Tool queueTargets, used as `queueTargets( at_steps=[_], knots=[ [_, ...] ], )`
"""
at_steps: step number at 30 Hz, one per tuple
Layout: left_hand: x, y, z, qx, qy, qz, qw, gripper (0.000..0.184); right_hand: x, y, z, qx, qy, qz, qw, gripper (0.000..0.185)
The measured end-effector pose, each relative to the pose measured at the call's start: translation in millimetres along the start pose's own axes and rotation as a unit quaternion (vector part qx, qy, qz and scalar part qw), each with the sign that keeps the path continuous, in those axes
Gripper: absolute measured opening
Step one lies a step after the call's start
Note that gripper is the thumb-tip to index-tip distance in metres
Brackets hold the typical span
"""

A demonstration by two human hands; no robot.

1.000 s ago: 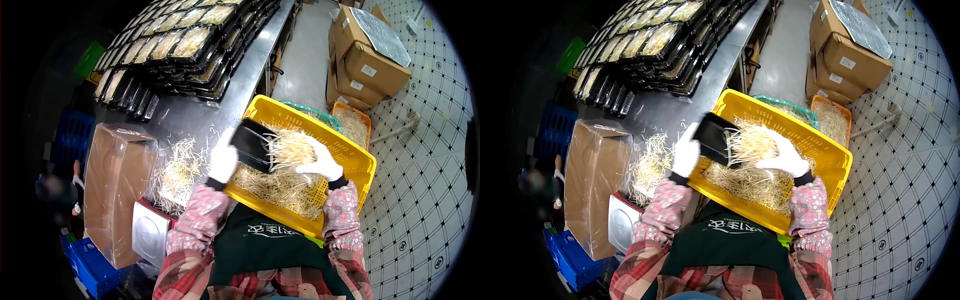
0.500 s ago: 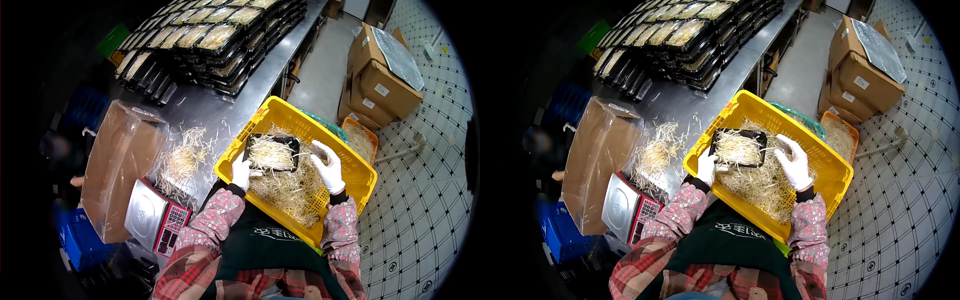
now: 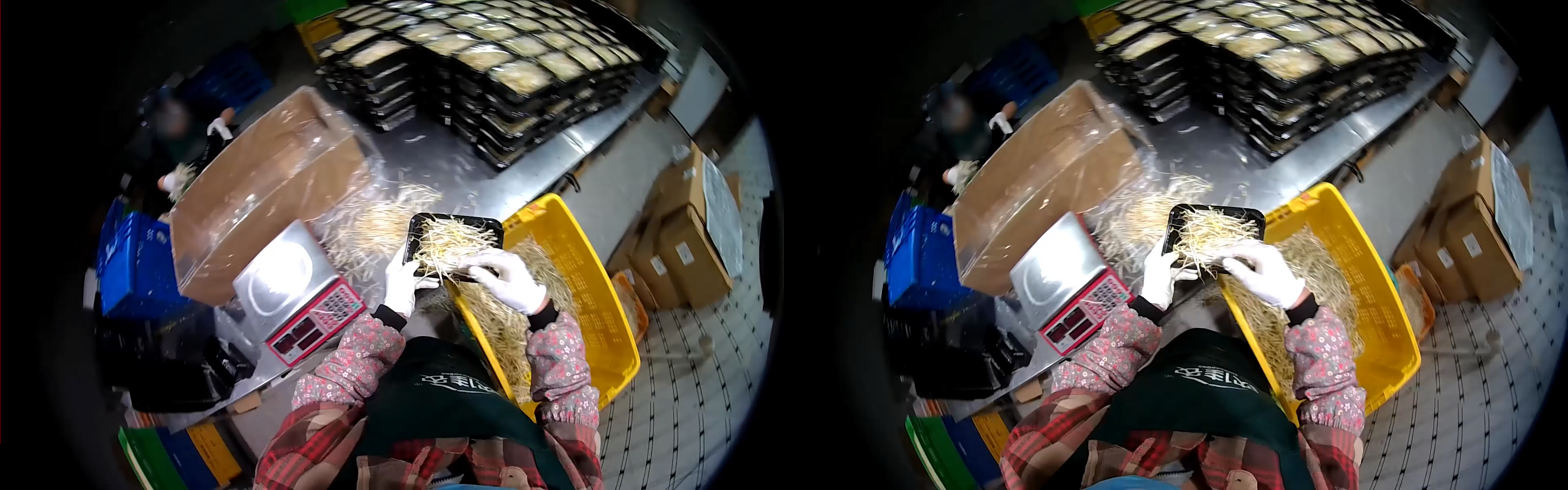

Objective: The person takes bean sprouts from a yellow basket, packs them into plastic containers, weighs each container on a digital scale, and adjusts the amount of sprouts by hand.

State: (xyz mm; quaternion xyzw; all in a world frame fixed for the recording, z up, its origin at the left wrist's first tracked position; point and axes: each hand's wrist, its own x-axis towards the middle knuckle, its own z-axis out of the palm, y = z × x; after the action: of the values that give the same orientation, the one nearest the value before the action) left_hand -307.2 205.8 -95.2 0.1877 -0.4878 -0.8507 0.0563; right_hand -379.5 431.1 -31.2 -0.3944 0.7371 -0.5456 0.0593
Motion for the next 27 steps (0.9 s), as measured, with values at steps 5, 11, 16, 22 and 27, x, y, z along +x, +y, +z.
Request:
queueTargets(
  at_steps=[5, 11, 16, 22, 27],
  knots=[
    [-20.0, 87.2, -137.2, -0.016, 0.195, 0.138, 0.971, 0.039, 71.9, -38.5, 37.5, 0.069, 0.074, 0.010, 0.995, 0.016],
    [-44.1, 120.4, -274.8, 0.044, 0.322, 0.079, 0.943, 0.060, 150.7, -39.2, 148.6, 0.088, -0.108, 0.026, 0.990, 0.024],
    [-74.9, 175.4, -277.4, 0.604, 0.281, 0.217, 0.713, 0.121, 210.7, -41.9, 225.0, -0.021, -0.098, -0.057, 0.993, 0.045],
    [-8.0, 182.1, -263.8, 0.739, 0.074, 0.190, 0.642, 0.063, 234.8, -13.4, 348.8, -0.177, -0.229, -0.062, 0.955, 0.058],
    [25.8, 194.4, -272.3, 0.758, 0.055, 0.126, 0.638, 0.038, 249.1, -13.6, 344.9, -0.151, -0.318, -0.002, 0.936, 0.057]
  ],
)
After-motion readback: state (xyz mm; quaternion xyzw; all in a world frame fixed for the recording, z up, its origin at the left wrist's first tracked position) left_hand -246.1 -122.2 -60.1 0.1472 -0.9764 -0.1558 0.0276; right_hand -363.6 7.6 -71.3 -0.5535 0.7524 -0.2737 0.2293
